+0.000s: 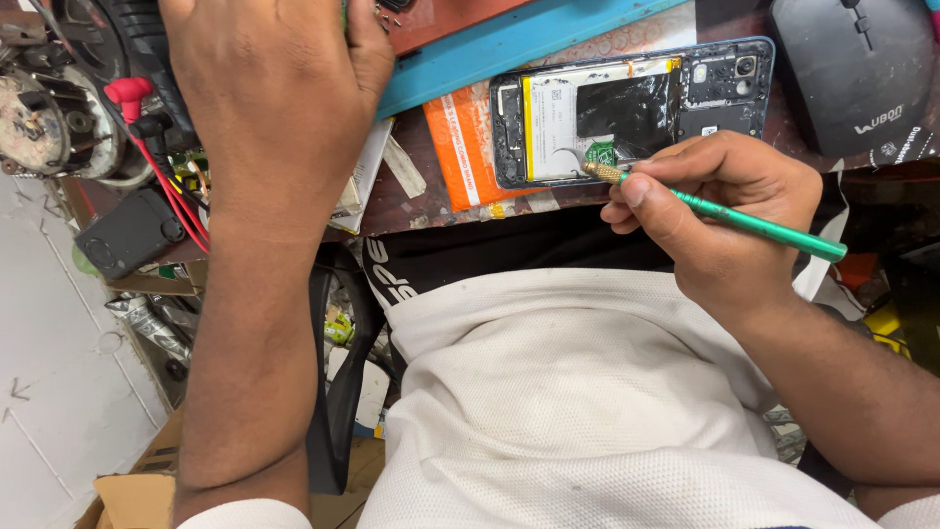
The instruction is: The person repairs a smartphone at a cluttered workbench. They pry open the phone's back cover with a blue tool, unscrew internal components with a screwdriver, lift parts with tweezers, and use a green-handled tool to work on the exposed battery and internals, repositioning the phone as they go.
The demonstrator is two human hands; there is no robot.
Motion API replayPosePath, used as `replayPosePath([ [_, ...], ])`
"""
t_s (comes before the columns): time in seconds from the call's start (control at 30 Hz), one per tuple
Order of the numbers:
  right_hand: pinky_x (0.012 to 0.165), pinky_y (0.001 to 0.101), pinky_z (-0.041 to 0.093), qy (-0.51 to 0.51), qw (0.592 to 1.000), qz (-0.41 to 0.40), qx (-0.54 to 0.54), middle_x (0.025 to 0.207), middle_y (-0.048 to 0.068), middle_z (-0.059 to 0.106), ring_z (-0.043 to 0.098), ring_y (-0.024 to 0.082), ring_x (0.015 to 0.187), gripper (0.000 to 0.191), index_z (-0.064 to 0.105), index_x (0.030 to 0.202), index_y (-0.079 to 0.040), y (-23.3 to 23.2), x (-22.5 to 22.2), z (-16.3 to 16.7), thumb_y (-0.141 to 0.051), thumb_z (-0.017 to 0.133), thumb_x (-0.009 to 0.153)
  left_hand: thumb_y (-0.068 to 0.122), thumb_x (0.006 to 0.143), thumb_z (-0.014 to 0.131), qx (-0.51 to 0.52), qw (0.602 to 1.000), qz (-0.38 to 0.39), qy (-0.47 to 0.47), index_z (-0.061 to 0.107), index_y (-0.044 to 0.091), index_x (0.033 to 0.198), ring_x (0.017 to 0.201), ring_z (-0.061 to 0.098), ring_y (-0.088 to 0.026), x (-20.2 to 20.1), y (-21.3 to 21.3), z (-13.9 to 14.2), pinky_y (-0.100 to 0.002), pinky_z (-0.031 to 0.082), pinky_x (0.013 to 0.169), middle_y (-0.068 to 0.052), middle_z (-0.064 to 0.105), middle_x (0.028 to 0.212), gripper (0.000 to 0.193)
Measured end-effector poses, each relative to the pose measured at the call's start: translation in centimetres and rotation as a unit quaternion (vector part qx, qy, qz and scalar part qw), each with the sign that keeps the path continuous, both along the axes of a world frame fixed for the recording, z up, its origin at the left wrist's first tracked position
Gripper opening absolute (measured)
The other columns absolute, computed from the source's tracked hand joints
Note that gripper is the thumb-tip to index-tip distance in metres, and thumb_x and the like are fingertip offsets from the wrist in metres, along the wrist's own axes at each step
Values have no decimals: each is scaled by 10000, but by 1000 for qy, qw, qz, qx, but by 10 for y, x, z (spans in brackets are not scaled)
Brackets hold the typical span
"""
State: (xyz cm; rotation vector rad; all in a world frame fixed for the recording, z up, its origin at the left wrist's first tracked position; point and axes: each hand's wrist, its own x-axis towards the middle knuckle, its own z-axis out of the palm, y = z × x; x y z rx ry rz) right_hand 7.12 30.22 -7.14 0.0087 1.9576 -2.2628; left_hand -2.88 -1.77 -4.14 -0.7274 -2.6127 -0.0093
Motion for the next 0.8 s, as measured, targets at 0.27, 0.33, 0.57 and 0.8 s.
replayPosePath([
  [0.27,725,321,677,26,998,-46,-33,981,145,695,754,205,826,64,626,1015,32,6,-2,6,29,688,1030,56,936,636,-1,1000,11,6,599,69,948,926,555,-299,0,0,2,-471,414,961,-100,559,939,41],
  [0.33,702,327,668,59,993,-94,-30,990,105,677,732,194,792,76,614,1042,-13,16,-2,11,-23,688,1027,70,948,645,5,1000,6,1,598,71,961,939,555,-310,4,4,9,-460,405,931,-100,554,942,50],
  [0.57,760,360,665,83,975,-205,-1,1019,156,692,740,229,837,105,619,1094,2,59,24,13,-26,705,1039,212,1058,786,187,963,-151,-124,652,59,992,961,582,-324,36,59,20,-492,411,834,-106,604,978,214],
  [0.8,813,388,667,67,981,-179,39,1044,204,709,753,260,884,128,631,1129,20,63,50,6,-11,720,1043,532,943,619,34,978,-167,-116,600,55,1349,1289,540,-335,45,109,-16,-472,414,1079,-192,568,1428,627],
])
